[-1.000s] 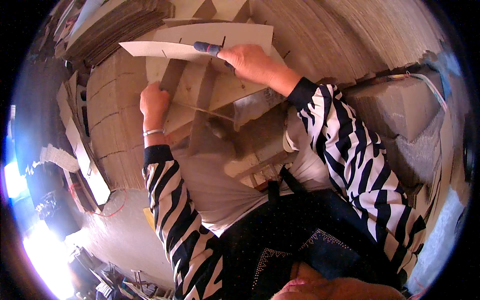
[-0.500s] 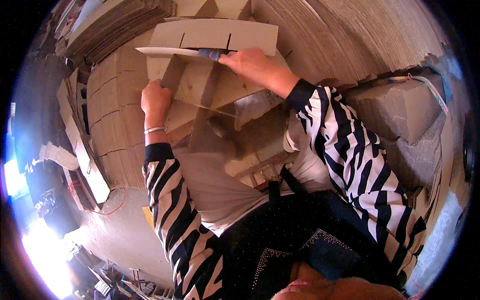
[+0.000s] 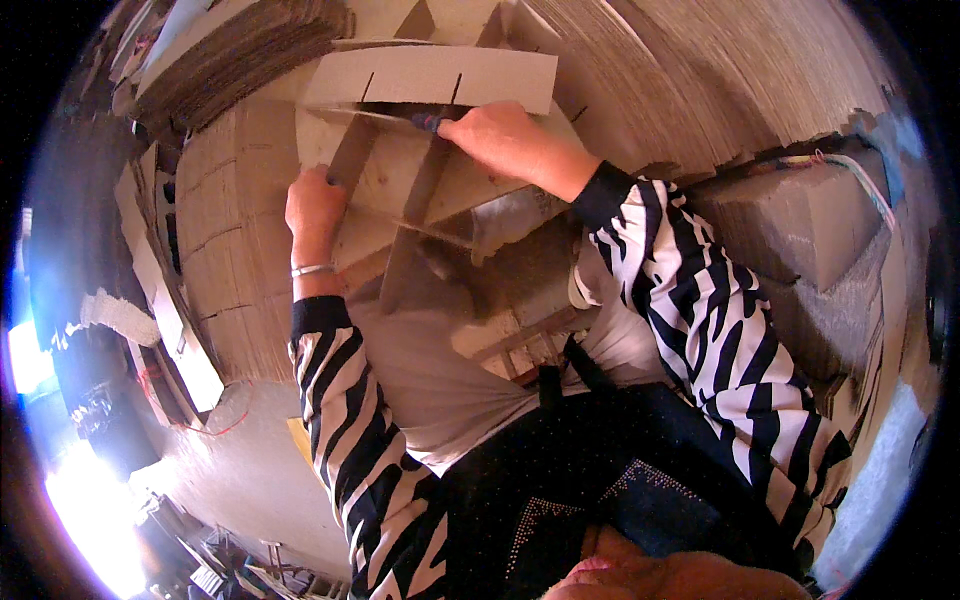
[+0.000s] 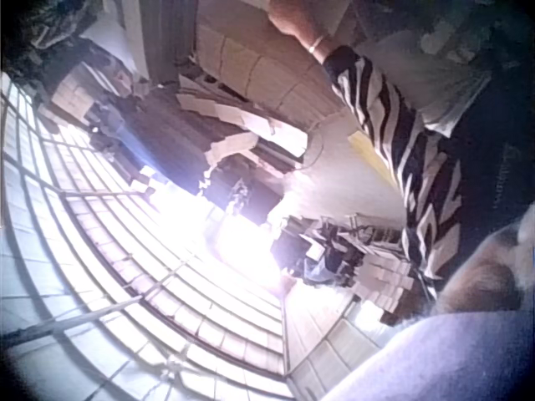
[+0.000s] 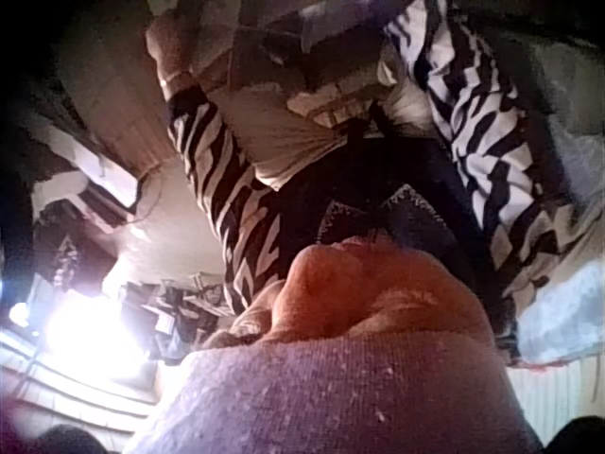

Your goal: The person sits on the floor and uses a knife to cut a stack of flat cardboard sheets into smaller rectangular pieces. They repeatedly slice through the cardboard and separate the cut sections.

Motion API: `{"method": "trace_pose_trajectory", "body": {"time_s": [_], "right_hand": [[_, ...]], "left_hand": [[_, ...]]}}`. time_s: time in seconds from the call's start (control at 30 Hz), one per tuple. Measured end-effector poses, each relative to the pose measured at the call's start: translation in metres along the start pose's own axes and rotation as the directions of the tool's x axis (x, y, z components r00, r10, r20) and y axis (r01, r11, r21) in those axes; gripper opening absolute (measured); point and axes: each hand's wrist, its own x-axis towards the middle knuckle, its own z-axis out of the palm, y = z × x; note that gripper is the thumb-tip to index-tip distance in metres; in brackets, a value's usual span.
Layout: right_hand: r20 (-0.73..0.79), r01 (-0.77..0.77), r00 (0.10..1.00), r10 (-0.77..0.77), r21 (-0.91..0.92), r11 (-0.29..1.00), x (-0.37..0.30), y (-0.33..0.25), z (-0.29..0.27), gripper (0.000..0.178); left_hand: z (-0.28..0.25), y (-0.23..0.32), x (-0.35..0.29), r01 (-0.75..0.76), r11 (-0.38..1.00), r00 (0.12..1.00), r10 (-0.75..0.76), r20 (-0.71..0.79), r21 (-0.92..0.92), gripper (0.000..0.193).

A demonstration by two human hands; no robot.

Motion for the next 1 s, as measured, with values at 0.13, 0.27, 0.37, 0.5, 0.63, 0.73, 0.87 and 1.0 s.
{"method": "trace_pose_trajectory", "body": {"time_s": [0.13, 0.27, 0.37, 0.5, 0.63, 0.73, 0.87, 1.0], "right_hand": [[-0.292, -0.104, 0.952, 0.089, -0.037, 0.994, -0.002, 0.029, -0.034, 0.024], [-0.089, -0.421, 0.907, 0.411, -0.153, 0.894, -0.008, 0.069, -0.03, 0.038], [-0.175, -0.261, 0.951, 0.257, -0.003, 0.965, -0.011, 0.081, -0.007, 0.032], [-0.365, -0.285, 0.752, 0.549, 0.57, 0.77, 0.001, 0.081, -0.047, 0.025], [0.451, -0.626, 0.621, 0.641, 0.778, 0.058, 0.007, 0.127, -0.004, 0.014], [0.461, -0.362, 0.874, 0.152, 0.828, -0.428, -0.012, 0.097, 0.025, 0.013], [0.502, -0.396, 0.863, 0.052, 0.739, -0.545, 0.005, 0.064, 0.011, 0.015], [0.156, -0.047, 0.974, 0.161, 0.843, -0.535, 0.014, 0.076, -0.003, 0.022]], "left_hand": [[0.007, -0.009, 0.003, -0.105, 0.988, 0.973, 0.08, -0.215, -0.11, 0.024], [-0.026, -0.048, -0.018, 0.125, 0.989, 0.95, -0.144, -0.277, -0.085, 0.032], [-0.017, -0.07, -0.02, 0.178, 0.984, 0.982, -0.179, -0.056, -0.007, 0.034], [-0.018, -0.074, -0.028, 0.281, 0.922, 0.959, -0.276, 0.059, -0.264, 0.04], [0.001, -0.04, -0.015, 0.111, 0.913, 0.987, -0.054, 0.153, -0.393, 0.038], [0.021, 0.065, -0.019, -0.061, 0.888, 0.967, 0.166, 0.194, -0.457, 0.046], [0.039, 0.136, -0.046, -0.27, 0.861, 0.946, 0.322, 0.05, -0.431, 0.064], [0.029, 0.068, -0.023, -0.329, 0.662, 0.938, 0.309, -0.154, -0.673, 0.059]]}}
